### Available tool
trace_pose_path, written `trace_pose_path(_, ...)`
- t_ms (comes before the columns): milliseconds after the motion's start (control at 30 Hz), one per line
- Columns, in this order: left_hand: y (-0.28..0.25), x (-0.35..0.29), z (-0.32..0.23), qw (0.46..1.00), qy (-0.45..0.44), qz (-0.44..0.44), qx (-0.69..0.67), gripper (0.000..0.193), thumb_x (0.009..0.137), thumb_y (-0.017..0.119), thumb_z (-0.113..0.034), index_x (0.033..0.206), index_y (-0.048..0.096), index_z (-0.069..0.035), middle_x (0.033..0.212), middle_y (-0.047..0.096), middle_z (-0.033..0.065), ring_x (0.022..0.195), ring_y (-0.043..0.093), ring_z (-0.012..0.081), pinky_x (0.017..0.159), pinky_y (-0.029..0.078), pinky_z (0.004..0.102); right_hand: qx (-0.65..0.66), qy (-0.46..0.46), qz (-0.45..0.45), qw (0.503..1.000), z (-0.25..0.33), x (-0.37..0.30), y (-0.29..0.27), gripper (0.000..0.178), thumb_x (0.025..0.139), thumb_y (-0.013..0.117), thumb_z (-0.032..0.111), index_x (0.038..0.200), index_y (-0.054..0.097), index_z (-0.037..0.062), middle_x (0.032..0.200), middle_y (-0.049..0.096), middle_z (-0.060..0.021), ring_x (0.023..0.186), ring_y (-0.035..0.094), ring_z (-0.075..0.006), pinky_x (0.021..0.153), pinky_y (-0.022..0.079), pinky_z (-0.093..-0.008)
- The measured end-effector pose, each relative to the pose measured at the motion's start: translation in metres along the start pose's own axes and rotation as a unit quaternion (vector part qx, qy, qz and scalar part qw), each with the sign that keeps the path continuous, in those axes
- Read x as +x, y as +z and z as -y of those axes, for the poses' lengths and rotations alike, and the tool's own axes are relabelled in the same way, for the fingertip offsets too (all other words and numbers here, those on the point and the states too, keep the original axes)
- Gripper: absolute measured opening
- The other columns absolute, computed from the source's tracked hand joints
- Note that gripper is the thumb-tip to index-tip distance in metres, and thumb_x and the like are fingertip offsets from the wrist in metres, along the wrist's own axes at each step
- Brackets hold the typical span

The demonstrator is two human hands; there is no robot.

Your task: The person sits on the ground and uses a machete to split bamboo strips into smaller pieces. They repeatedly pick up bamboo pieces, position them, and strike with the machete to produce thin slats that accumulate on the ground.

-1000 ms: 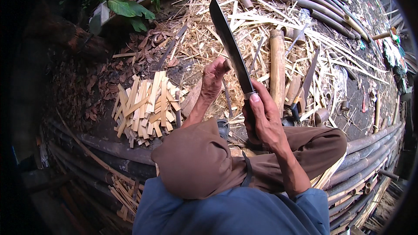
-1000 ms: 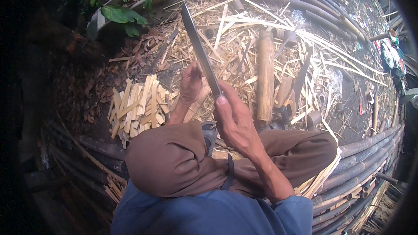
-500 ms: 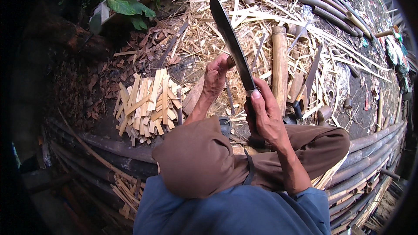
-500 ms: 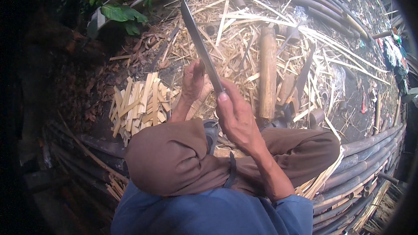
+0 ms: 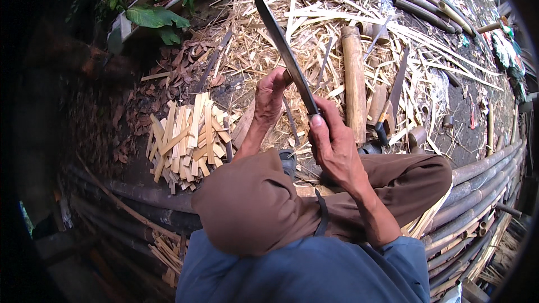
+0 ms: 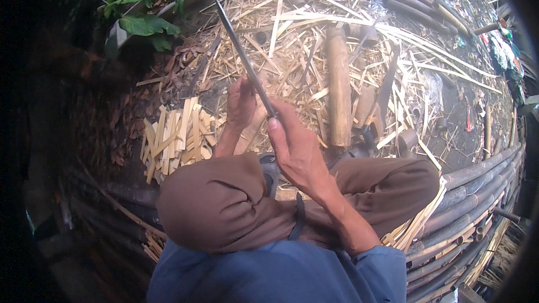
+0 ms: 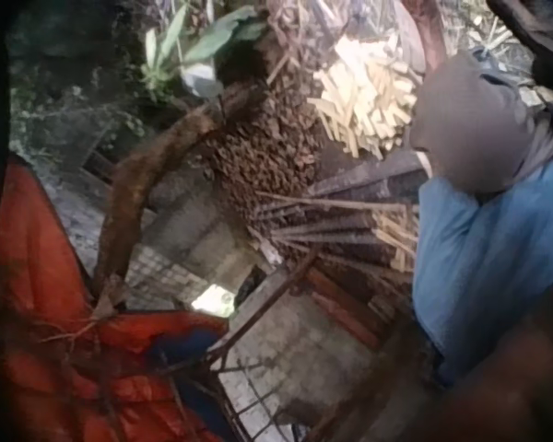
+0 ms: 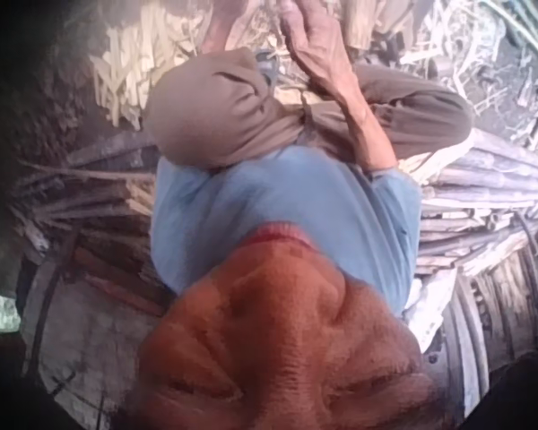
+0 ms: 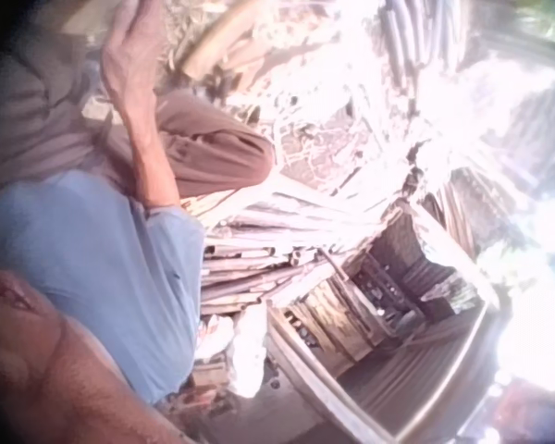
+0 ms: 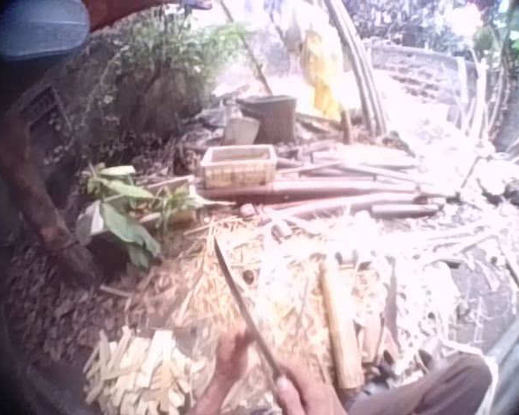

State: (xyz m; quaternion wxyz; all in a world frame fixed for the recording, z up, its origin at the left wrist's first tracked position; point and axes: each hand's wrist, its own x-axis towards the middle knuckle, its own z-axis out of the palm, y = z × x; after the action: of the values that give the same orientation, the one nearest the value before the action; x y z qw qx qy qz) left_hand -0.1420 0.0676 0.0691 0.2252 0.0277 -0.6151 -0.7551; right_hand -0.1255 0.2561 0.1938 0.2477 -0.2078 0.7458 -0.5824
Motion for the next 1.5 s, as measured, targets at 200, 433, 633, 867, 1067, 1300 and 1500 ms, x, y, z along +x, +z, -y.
trace_pose_path(200,0.000,0.003,0.000,0.996,0.005,-0.019,-0.087,0.045,0.097,0.057,-0.051,0.088,0.061,-0.007,0.082,0.049,-0.0044,0.076,0.042,0.0046,0.068,0.035,0.0240,-0.022,-0.013,0.008,1.000,0.008,0.007,0.008,0.036,0.103,0.048,0.019,0.138,0.047,0.0087,0.098,0.063,-0.0226,0.083,0.065,-0.0373,0.079,0.050,-0.0389)
trace_pose_path(433,-0.006,0.004,0.003,0.999,0.019,-0.046,0.003,0.051,0.099,0.050,-0.055,0.081,0.057,-0.007,0.079,0.048,-0.0028,0.074,0.040,0.0062,0.066,0.031,0.0235,-0.064,-0.047,-0.018,0.997,0.002,0.008,0.014,0.036,0.102,0.049,0.016,0.137,0.048,0.0084,0.091,0.063,-0.0238,0.079,0.066,-0.0378,0.074,0.050,-0.0383)
trace_pose_path(633,-0.008,-0.010,0.004,0.994,0.014,-0.074,0.083,0.051,0.098,0.057,-0.049,0.104,0.064,0.002,0.102,0.060,0.0082,0.098,0.057,0.0172,0.091,0.044,0.0317,-0.092,-0.008,0.004,0.996,0.005,0.012,0.010,0.036,0.102,0.049,0.016,0.138,0.048,0.0091,0.095,0.064,-0.0251,0.082,0.067,-0.0384,0.073,0.051,-0.0392)
trace_pose_path(867,-0.031,-0.013,0.031,0.926,0.035,-0.061,0.372,0.037,0.093,0.067,-0.022,0.126,0.060,-0.006,0.101,0.066,0.0149,0.091,0.067,0.0284,0.081,0.053,0.0400,-0.063,-0.072,-0.029,0.995,0.002,0.016,0.012,0.039,0.103,0.049,0.019,0.141,0.045,0.0116,0.082,0.063,-0.0222,0.073,0.066,-0.0336,0.069,0.050,-0.0369)
trace_pose_path(1067,-0.058,-0.024,0.022,0.866,0.060,0.012,0.495,0.051,0.087,0.071,-0.027,0.126,0.057,0.002,0.119,0.063,0.0189,0.113,0.056,0.0368,0.096,0.042,0.0486,-0.098,-0.062,-0.017,0.993,-0.003,0.027,0.013,0.035,0.103,0.050,0.020,0.137,0.048,0.0104,0.067,0.053,-0.0144,0.061,0.056,-0.0248,0.060,0.046,-0.0365)
trace_pose_path(1300,-0.097,-0.070,0.014,0.907,-0.090,-0.082,0.403,0.045,0.092,0.067,-0.022,0.129,0.058,0.002,0.117,0.066,0.0190,0.108,0.062,0.0252,0.094,0.048,0.0395,0.015,-0.063,-0.008,0.998,0.043,0.018,-0.021,0.034,0.103,0.048,0.022,0.134,0.047,0.0094,0.067,0.057,-0.0219,0.063,0.064,-0.0382,0.061,0.047,-0.0441)
trace_pose_path(1500,-0.088,-0.062,-0.031,0.909,-0.070,-0.097,0.400,0.031,0.096,0.063,-0.018,0.121,0.062,0.000,0.100,0.069,0.0126,0.089,0.065,0.0186,0.082,0.051,0.0306,-0.061,-0.044,-0.006,0.997,-0.055,0.040,-0.008,0.034,0.105,0.045,0.027,0.133,0.047,0.0080,0.069,0.055,-0.0173,0.063,0.058,-0.0319,0.064,0.046,-0.0414)
